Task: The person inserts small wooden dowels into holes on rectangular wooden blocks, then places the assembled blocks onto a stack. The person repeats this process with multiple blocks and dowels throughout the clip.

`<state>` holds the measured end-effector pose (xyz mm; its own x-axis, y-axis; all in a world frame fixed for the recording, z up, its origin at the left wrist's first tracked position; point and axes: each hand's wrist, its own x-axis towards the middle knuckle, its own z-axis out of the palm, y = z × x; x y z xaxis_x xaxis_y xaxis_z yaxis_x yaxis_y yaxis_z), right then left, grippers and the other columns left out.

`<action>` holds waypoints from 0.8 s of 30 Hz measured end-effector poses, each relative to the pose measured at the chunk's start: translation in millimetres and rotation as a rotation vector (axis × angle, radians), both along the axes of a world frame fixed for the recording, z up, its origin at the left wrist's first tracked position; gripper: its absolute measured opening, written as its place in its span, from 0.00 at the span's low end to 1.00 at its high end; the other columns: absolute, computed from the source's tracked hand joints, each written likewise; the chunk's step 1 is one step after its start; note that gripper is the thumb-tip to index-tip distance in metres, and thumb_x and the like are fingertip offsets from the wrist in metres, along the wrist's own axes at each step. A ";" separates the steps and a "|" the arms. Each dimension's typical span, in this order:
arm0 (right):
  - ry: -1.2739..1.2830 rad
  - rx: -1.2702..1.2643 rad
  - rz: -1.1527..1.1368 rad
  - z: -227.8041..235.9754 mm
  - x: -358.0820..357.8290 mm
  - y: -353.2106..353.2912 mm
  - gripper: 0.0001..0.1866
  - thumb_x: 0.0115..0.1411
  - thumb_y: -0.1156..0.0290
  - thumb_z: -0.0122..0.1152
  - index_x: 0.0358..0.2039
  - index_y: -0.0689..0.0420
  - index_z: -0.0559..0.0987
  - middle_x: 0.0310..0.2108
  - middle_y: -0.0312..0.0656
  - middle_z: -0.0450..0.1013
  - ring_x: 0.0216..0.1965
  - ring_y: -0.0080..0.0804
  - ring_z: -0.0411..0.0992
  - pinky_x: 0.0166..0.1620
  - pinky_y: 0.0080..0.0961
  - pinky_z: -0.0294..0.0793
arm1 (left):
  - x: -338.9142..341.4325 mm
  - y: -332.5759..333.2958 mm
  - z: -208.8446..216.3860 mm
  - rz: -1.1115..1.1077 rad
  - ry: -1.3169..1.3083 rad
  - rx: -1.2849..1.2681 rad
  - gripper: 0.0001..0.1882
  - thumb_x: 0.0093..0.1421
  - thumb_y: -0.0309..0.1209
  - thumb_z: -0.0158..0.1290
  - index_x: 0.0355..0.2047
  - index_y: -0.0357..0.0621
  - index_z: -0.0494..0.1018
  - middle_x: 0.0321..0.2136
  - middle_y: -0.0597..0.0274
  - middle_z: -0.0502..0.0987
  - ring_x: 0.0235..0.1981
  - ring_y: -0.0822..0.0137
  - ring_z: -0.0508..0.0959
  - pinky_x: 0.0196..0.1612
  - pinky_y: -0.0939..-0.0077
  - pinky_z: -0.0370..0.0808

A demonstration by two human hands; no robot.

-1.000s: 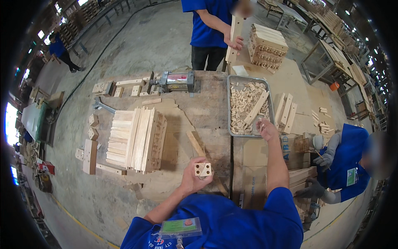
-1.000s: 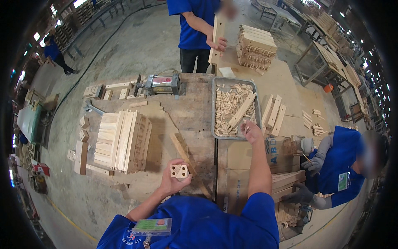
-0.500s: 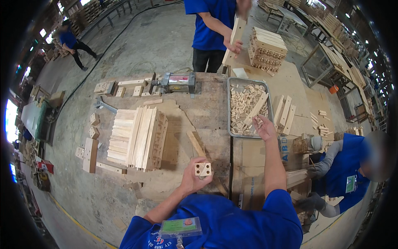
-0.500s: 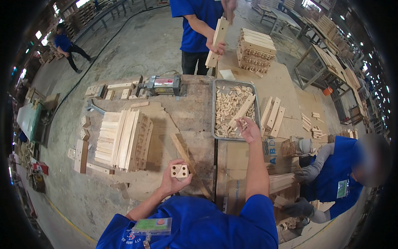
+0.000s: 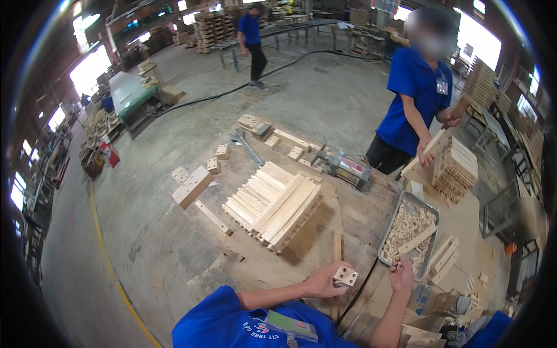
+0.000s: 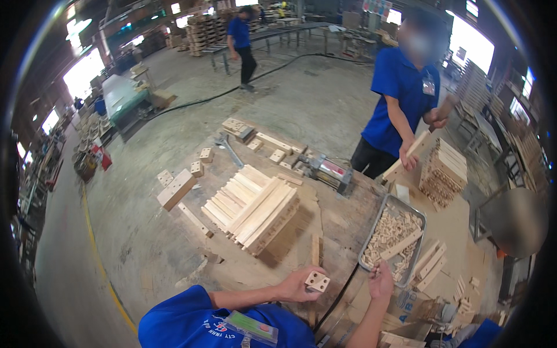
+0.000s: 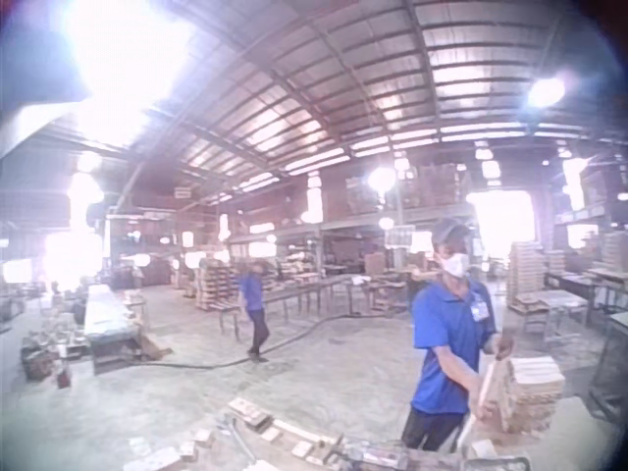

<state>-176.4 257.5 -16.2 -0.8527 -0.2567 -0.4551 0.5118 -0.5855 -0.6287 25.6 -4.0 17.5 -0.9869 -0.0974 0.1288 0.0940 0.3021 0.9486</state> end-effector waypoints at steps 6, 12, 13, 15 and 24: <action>0.217 -0.015 0.229 71.5 46.7 -23.4 0.09 0.74 0.70 0.60 0.52 0.52 0.76 0.33 0.35 0.74 0.30 0.21 0.71 0.27 0.18 0.70 | -1.6 1.3 8.6 -0.085 -0.084 0.138 0.33 0.56 0.34 0.69 0.61 0.51 0.71 0.45 0.54 0.81 0.47 0.58 0.83 0.50 0.63 0.79; 0.543 0.554 0.601 144.5 84.8 -56.3 0.08 0.71 0.73 0.62 0.49 0.56 0.79 0.33 0.36 0.79 0.30 0.20 0.73 0.30 0.20 0.72 | -9.2 2.5 -20.9 0.010 0.102 0.010 0.32 0.53 0.31 0.70 0.58 0.45 0.73 0.47 0.53 0.80 0.47 0.55 0.84 0.51 0.63 0.81; 0.674 0.675 0.612 153.6 91.2 -63.1 0.07 0.71 0.73 0.63 0.48 0.58 0.80 0.33 0.37 0.80 0.31 0.19 0.73 0.33 0.20 0.72 | -9.6 3.8 -19.0 -0.001 0.082 0.014 0.32 0.52 0.31 0.71 0.58 0.45 0.73 0.47 0.53 0.80 0.47 0.55 0.84 0.51 0.64 0.81; 0.894 0.878 0.640 163.9 100.2 -68.9 0.07 0.70 0.73 0.63 0.46 0.60 0.81 0.33 0.39 0.81 0.32 0.22 0.74 0.36 0.23 0.73 | -10.5 1.6 -10.4 -0.002 0.055 0.001 0.33 0.52 0.31 0.71 0.58 0.44 0.73 0.48 0.52 0.80 0.47 0.55 0.84 0.51 0.64 0.81; 1.353 1.209 0.750 171.8 108.8 -83.0 0.06 0.68 0.73 0.64 0.43 0.61 0.82 0.36 0.50 0.79 0.37 0.52 0.78 0.42 0.38 0.77 | -9.1 0.0 -2.1 -0.006 0.065 0.025 0.33 0.51 0.33 0.72 0.57 0.45 0.73 0.47 0.52 0.81 0.47 0.49 0.84 0.51 0.60 0.81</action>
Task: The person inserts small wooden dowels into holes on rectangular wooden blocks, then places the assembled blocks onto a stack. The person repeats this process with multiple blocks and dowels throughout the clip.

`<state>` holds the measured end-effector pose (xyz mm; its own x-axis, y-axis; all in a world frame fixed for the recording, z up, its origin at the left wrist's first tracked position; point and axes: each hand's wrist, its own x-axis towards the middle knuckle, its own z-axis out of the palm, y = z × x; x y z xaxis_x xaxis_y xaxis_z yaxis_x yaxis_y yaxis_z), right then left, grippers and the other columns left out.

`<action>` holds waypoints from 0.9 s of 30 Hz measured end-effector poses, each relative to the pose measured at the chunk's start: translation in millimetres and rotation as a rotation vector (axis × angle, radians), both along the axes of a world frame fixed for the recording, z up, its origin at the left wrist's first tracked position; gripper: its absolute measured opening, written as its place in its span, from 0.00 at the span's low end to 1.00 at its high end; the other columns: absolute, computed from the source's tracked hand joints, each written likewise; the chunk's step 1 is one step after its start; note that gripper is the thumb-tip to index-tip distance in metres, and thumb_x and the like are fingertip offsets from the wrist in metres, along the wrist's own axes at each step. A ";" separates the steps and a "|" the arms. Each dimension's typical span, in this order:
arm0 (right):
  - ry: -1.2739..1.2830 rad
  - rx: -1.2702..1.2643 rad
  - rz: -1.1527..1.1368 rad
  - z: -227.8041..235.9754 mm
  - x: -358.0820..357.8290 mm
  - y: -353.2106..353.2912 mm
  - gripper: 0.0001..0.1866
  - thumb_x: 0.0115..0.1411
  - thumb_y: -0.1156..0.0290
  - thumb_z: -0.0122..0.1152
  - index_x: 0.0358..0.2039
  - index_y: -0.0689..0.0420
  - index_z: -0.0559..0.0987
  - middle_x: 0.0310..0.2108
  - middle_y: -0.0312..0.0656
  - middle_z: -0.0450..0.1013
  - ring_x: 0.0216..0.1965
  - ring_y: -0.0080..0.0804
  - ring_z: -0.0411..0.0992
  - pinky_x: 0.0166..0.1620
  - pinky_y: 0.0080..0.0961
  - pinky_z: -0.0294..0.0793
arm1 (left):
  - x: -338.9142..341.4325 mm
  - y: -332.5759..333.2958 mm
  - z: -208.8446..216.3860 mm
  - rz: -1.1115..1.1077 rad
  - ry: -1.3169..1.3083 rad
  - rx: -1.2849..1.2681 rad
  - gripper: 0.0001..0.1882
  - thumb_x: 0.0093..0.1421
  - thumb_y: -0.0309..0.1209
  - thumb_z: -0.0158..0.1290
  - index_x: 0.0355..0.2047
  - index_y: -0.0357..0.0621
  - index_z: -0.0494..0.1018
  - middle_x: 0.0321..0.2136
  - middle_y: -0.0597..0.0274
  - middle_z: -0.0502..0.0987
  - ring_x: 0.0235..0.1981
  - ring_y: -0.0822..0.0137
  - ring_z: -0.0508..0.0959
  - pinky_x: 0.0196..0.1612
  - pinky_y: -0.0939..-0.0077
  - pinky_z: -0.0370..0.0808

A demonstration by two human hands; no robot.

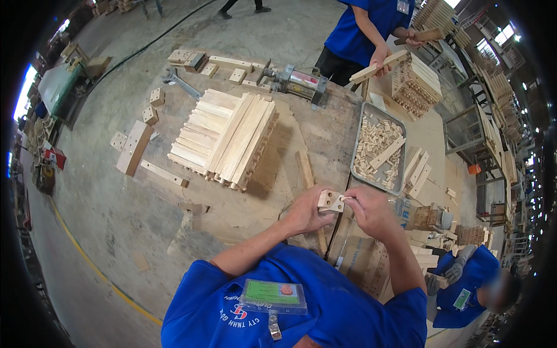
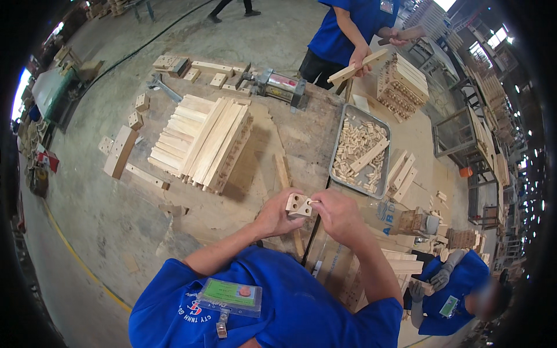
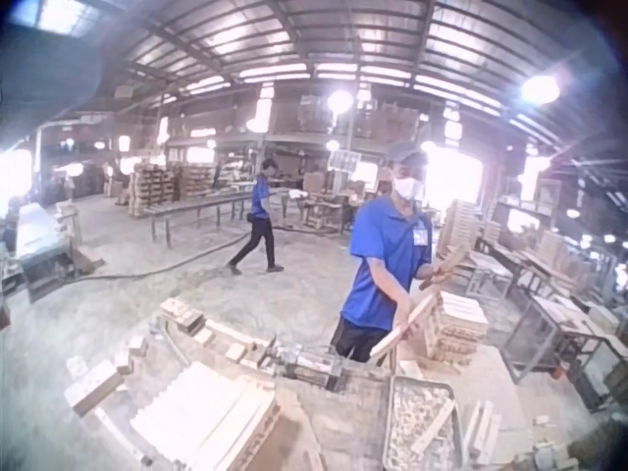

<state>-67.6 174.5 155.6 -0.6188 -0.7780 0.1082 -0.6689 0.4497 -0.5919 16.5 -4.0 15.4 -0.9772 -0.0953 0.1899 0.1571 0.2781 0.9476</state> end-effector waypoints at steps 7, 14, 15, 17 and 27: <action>0.101 0.134 0.101 2.2 -9.4 -6.6 0.05 0.68 0.71 0.64 0.40 0.60 0.82 0.37 0.48 0.80 0.38 0.52 0.78 0.42 0.41 0.78 | 0.6 -2.1 4.5 0.003 -0.054 0.049 0.28 0.51 0.32 0.68 0.54 0.46 0.75 0.44 0.50 0.80 0.48 0.44 0.81 0.52 0.55 0.79; 0.116 0.212 0.114 6.9 -8.5 -11.5 0.05 0.68 0.71 0.63 0.39 0.60 0.80 0.34 0.48 0.78 0.37 0.53 0.77 0.40 0.44 0.77 | -1.3 -3.2 -0.1 -0.019 -0.064 0.018 0.27 0.51 0.34 0.68 0.51 0.45 0.75 0.44 0.50 0.80 0.47 0.44 0.81 0.52 0.54 0.78; 0.125 0.241 0.106 8.9 -6.6 -12.3 0.05 0.68 0.71 0.63 0.39 0.60 0.79 0.33 0.49 0.77 0.36 0.54 0.77 0.40 0.45 0.77 | -1.2 -2.0 -0.2 -0.020 -0.074 0.021 0.26 0.51 0.34 0.68 0.51 0.45 0.75 0.43 0.49 0.80 0.47 0.43 0.81 0.51 0.53 0.78; 0.156 0.227 0.104 7.9 -4.1 -13.3 0.05 0.68 0.71 0.63 0.38 0.60 0.79 0.32 0.50 0.76 0.35 0.55 0.76 0.38 0.46 0.76 | -1.7 1.2 -3.5 -0.015 -0.065 0.010 0.27 0.50 0.33 0.69 0.51 0.45 0.74 0.42 0.49 0.79 0.46 0.43 0.81 0.49 0.54 0.78; 0.096 0.158 -0.042 -6.1 3.4 -12.5 0.07 0.69 0.70 0.63 0.38 0.59 0.76 0.32 0.51 0.76 0.35 0.58 0.76 0.37 0.49 0.75 | -5.5 6.0 -11.5 0.011 0.046 0.046 0.28 0.49 0.30 0.69 0.51 0.43 0.73 0.41 0.48 0.77 0.44 0.43 0.79 0.47 0.54 0.77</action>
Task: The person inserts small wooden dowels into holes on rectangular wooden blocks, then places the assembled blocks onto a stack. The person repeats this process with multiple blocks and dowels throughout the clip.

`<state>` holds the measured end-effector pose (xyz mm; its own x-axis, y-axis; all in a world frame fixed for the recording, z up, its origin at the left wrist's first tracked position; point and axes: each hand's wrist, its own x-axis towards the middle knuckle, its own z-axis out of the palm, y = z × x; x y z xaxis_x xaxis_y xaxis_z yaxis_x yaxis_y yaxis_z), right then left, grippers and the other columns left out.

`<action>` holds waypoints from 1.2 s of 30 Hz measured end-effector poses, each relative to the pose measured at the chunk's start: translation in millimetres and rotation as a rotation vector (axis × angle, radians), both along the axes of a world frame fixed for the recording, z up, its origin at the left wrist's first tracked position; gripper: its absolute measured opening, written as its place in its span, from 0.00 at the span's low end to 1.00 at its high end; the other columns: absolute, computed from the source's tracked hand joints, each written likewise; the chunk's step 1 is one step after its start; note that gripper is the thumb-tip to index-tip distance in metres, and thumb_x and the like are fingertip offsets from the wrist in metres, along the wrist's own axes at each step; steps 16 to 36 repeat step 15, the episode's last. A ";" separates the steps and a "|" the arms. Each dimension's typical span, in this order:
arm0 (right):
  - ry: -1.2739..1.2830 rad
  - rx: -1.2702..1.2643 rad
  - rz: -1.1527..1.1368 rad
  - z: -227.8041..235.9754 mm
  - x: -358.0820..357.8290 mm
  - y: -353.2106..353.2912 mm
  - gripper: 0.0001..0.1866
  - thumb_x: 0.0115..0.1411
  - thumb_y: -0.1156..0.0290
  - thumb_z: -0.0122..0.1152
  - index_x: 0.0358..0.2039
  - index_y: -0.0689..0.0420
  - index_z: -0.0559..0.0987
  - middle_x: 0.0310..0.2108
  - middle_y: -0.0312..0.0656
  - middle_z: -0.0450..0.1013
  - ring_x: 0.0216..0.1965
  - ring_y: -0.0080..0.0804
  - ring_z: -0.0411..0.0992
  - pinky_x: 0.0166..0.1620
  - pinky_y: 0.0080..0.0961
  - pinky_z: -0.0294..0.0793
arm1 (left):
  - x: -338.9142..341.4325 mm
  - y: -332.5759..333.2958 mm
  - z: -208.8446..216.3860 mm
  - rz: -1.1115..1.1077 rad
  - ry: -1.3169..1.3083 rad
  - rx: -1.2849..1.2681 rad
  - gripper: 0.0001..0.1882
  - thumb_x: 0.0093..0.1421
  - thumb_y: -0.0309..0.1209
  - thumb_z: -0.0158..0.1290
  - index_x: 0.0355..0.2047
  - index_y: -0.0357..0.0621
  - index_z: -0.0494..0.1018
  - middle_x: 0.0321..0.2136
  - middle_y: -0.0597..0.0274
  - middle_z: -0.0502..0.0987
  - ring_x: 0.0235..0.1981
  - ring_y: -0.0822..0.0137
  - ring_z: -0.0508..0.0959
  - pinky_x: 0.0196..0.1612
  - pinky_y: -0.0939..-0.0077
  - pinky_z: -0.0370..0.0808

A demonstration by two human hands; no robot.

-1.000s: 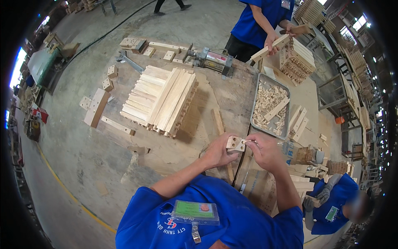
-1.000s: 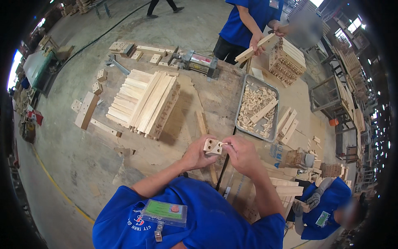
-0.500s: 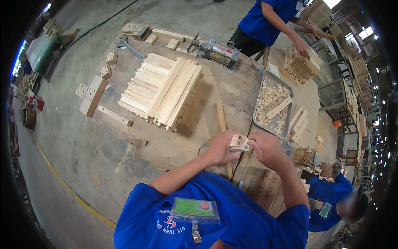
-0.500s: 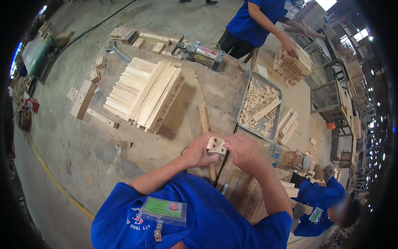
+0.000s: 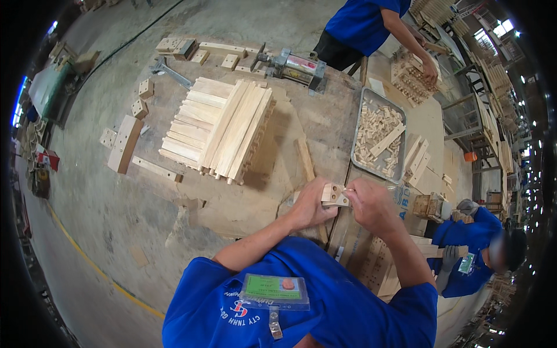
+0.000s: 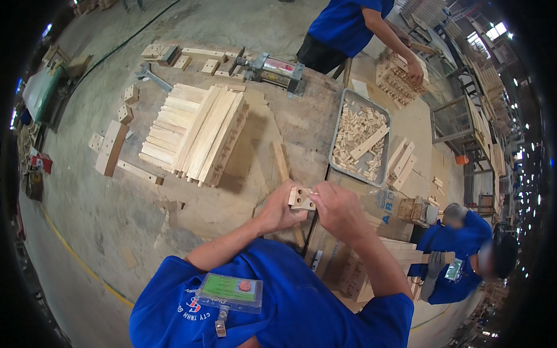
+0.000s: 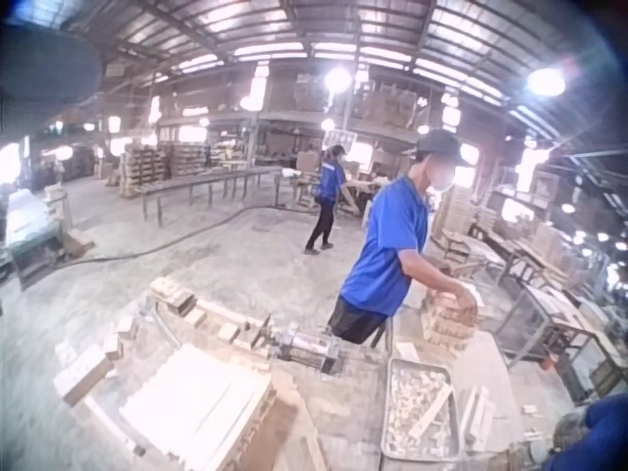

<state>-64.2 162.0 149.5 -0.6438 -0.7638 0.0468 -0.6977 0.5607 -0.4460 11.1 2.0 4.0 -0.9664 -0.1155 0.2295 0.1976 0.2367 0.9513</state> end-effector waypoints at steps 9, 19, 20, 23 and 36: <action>-0.855 -0.355 -0.565 -16.7 -3.0 34.6 0.10 0.73 0.72 0.58 0.52 0.56 0.79 0.35 0.41 0.81 0.36 0.37 0.80 0.37 0.32 0.77 | 0.8 0.6 0.9 0.013 -0.074 0.015 0.27 0.51 0.30 0.71 0.50 0.43 0.73 0.40 0.52 0.80 0.42 0.53 0.83 0.47 0.61 0.80; -1.349 -0.796 -0.531 -48.0 -8.1 73.2 0.19 0.70 0.68 0.67 0.59 0.52 0.75 0.52 0.47 0.77 0.49 0.39 0.80 0.54 0.35 0.81 | 4.2 -0.6 3.8 -0.024 -0.166 0.060 0.28 0.53 0.31 0.69 0.53 0.45 0.74 0.43 0.47 0.79 0.46 0.45 0.82 0.50 0.55 0.79; -1.349 -0.796 -0.531 -48.0 -8.1 73.2 0.19 0.70 0.68 0.67 0.59 0.52 0.75 0.52 0.47 0.77 0.49 0.39 0.80 0.54 0.35 0.81 | 4.2 -0.6 3.8 -0.024 -0.166 0.060 0.28 0.53 0.31 0.69 0.53 0.45 0.74 0.43 0.47 0.79 0.46 0.45 0.82 0.50 0.55 0.79; -1.349 -0.796 -0.531 -48.0 -8.1 73.2 0.19 0.70 0.68 0.67 0.59 0.52 0.75 0.52 0.47 0.77 0.49 0.39 0.80 0.54 0.35 0.81 | 4.2 -0.6 3.8 -0.024 -0.166 0.060 0.28 0.53 0.31 0.69 0.53 0.45 0.74 0.43 0.47 0.79 0.46 0.45 0.82 0.50 0.55 0.79; -1.349 -0.796 -0.531 -48.0 -8.1 73.2 0.19 0.70 0.68 0.67 0.59 0.52 0.75 0.52 0.47 0.77 0.49 0.39 0.80 0.54 0.35 0.81 | 4.2 -0.6 3.8 -0.024 -0.166 0.060 0.28 0.53 0.31 0.69 0.53 0.45 0.74 0.43 0.47 0.79 0.46 0.45 0.82 0.50 0.55 0.79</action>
